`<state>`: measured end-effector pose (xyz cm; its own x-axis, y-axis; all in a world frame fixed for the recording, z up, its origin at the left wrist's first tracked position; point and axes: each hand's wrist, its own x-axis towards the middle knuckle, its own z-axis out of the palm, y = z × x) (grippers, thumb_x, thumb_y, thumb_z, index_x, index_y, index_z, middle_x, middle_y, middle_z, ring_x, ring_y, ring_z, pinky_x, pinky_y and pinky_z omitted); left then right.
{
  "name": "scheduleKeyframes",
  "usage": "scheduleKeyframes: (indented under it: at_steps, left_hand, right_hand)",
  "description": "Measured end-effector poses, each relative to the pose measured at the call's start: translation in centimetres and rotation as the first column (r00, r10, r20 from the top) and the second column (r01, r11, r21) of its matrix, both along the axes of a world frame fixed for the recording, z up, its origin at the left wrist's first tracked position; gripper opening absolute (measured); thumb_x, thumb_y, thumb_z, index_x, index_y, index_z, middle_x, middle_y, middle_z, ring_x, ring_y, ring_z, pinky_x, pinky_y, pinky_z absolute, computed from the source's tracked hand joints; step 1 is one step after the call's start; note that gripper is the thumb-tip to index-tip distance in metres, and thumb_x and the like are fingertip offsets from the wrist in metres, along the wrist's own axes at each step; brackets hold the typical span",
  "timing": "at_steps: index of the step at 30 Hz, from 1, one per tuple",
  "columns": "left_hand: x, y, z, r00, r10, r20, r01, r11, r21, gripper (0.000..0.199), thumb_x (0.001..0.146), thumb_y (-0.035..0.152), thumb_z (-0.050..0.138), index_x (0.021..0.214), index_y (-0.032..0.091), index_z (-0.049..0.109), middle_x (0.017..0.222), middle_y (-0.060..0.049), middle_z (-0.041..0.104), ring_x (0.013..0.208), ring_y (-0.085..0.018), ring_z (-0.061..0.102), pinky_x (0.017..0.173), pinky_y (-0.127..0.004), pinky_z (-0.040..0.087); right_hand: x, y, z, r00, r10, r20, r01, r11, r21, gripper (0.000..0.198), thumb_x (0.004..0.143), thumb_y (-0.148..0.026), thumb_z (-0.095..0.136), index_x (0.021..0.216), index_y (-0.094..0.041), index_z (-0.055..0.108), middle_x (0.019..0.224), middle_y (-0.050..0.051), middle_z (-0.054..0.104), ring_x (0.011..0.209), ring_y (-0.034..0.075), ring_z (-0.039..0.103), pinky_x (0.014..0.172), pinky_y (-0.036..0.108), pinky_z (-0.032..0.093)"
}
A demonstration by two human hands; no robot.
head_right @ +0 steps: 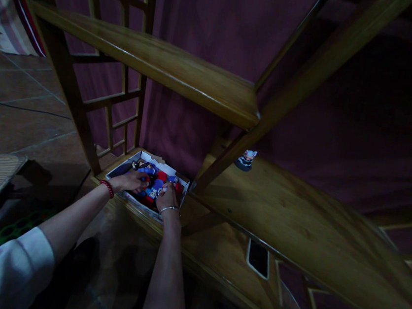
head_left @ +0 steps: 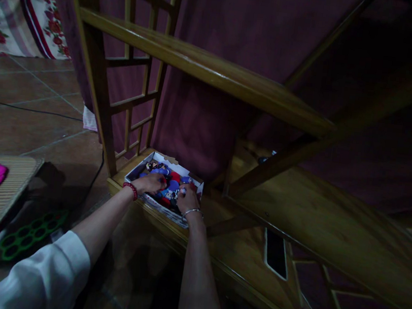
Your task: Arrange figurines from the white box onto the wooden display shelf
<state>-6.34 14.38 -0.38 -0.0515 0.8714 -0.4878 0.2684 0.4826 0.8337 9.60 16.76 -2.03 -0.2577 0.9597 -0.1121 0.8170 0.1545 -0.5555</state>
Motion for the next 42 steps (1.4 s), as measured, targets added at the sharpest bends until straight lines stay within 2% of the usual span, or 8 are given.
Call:
scheduleKeyframes:
  at_steps: [4, 8, 16, 22, 29, 33, 38, 42]
  left_hand:
    - [0.5, -0.2, 0.5, 0.999, 0.032, 0.004, -0.032, 0.999, 0.02, 0.023, 0.06, 0.024, 0.066, 0.081, 0.018, 0.059, 0.054, 0.0, 0.056, 0.056, -0.017, 0.056, 0.053, -0.026, 0.046]
    - [0.8, -0.2, 0.6, 0.994, 0.053, 0.092, -0.053, 0.999, -0.009, 0.025, 0.058, 0.02, 0.068, 0.081, 0.02, 0.058, 0.06, -0.001, 0.058, 0.062, -0.019, 0.058, 0.058, -0.029, 0.048]
    - [1.2, 0.1, -0.2, 0.971, 0.134, 0.197, -0.122, 0.99, -0.072, 0.021, 0.062, 0.018, 0.064, 0.082, 0.019, 0.056, 0.073, -0.004, 0.061, 0.068, -0.019, 0.058, 0.057, -0.029, 0.05]
    - [1.6, 0.8, -0.7, 0.964, 0.133, 0.231, -0.124, 0.991, -0.051, 0.013, 0.068, 0.018, 0.057, 0.081, 0.015, 0.055, 0.084, -0.008, 0.057, 0.073, -0.02, 0.056, 0.056, -0.032, 0.052]
    - [2.4, 0.7, -0.6, 0.959, 0.13, 0.252, -0.128, 0.991, -0.024, 0.009, 0.071, 0.015, 0.053, 0.08, 0.013, 0.054, 0.08, -0.006, 0.052, 0.073, -0.017, 0.053, 0.057, -0.032, 0.053]
    - [2.3, 0.7, -0.4, 0.92, 0.192, 0.341, -0.191, 0.981, -0.037, 0.006, 0.07, 0.012, 0.053, 0.076, 0.014, 0.054, 0.074, -0.004, 0.052, 0.076, -0.016, 0.051, 0.06, -0.029, 0.053]
    - [2.0, 0.9, 0.3, 0.869, 0.267, 0.416, -0.277, 0.96, -0.036, 0.008, 0.071, 0.013, 0.053, 0.078, 0.016, 0.05, 0.066, 0.0, 0.051, 0.065, -0.012, 0.052, 0.061, -0.028, 0.052]
    - [1.9, 1.2, 0.4, 0.789, 0.322, 0.524, -0.346, 0.936, -0.055, 0.009, 0.073, 0.012, 0.051, 0.08, 0.016, 0.047, 0.064, 0.001, 0.052, 0.062, -0.012, 0.054, 0.063, -0.03, 0.052]
  right_hand:
    - [-0.2, -0.1, -1.4, 0.998, -0.039, -0.053, 0.038, 0.999, -0.015, 0.019, 0.071, -0.01, 0.047, 0.087, -0.019, 0.053, 0.07, 0.002, 0.06, 0.065, 0.014, 0.057, 0.061, 0.024, 0.042]
    - [-0.5, -0.1, -2.2, 0.998, -0.03, -0.05, 0.029, 0.999, -0.027, 0.017, 0.072, -0.011, 0.048, 0.085, -0.02, 0.052, 0.068, 0.001, 0.06, 0.061, 0.013, 0.057, 0.059, 0.024, 0.042]
    - [-0.5, 0.1, -1.7, 0.998, 0.045, 0.04, -0.044, 0.999, -0.028, 0.013, 0.07, -0.014, 0.051, 0.08, -0.022, 0.053, 0.072, 0.002, 0.061, 0.07, 0.015, 0.058, 0.061, 0.024, 0.041]
    - [-0.9, -0.2, -1.3, 1.0, -0.003, 0.014, 0.004, 0.994, -0.108, 0.018, 0.072, -0.013, 0.047, 0.087, -0.02, 0.052, 0.074, 0.004, 0.062, 0.068, 0.016, 0.059, 0.062, 0.025, 0.042]
    - [-1.1, 0.0, -2.4, 0.996, -0.063, -0.059, 0.057, 0.992, -0.108, 0.019, 0.071, -0.011, 0.047, 0.089, -0.018, 0.05, 0.084, 0.006, 0.062, 0.065, 0.013, 0.059, 0.06, 0.024, 0.043]
    - [-1.1, 0.0, -2.7, 0.991, -0.079, -0.105, 0.065, 0.99, -0.125, 0.02, 0.072, -0.011, 0.047, 0.09, -0.019, 0.05, 0.084, 0.005, 0.062, 0.068, 0.014, 0.059, 0.061, 0.024, 0.044]
    - [-1.2, 0.1, -2.9, 0.979, -0.088, -0.183, 0.077, 0.995, -0.067, 0.017, 0.072, -0.013, 0.05, 0.086, -0.02, 0.053, 0.078, 0.002, 0.062, 0.068, 0.014, 0.06, 0.061, 0.024, 0.045]
    - [-1.5, 0.3, -3.1, 0.966, -0.116, -0.233, 0.104, 0.992, -0.067, 0.017, 0.073, -0.014, 0.047, 0.088, -0.021, 0.053, 0.08, 0.002, 0.063, 0.069, 0.014, 0.061, 0.059, 0.023, 0.046]
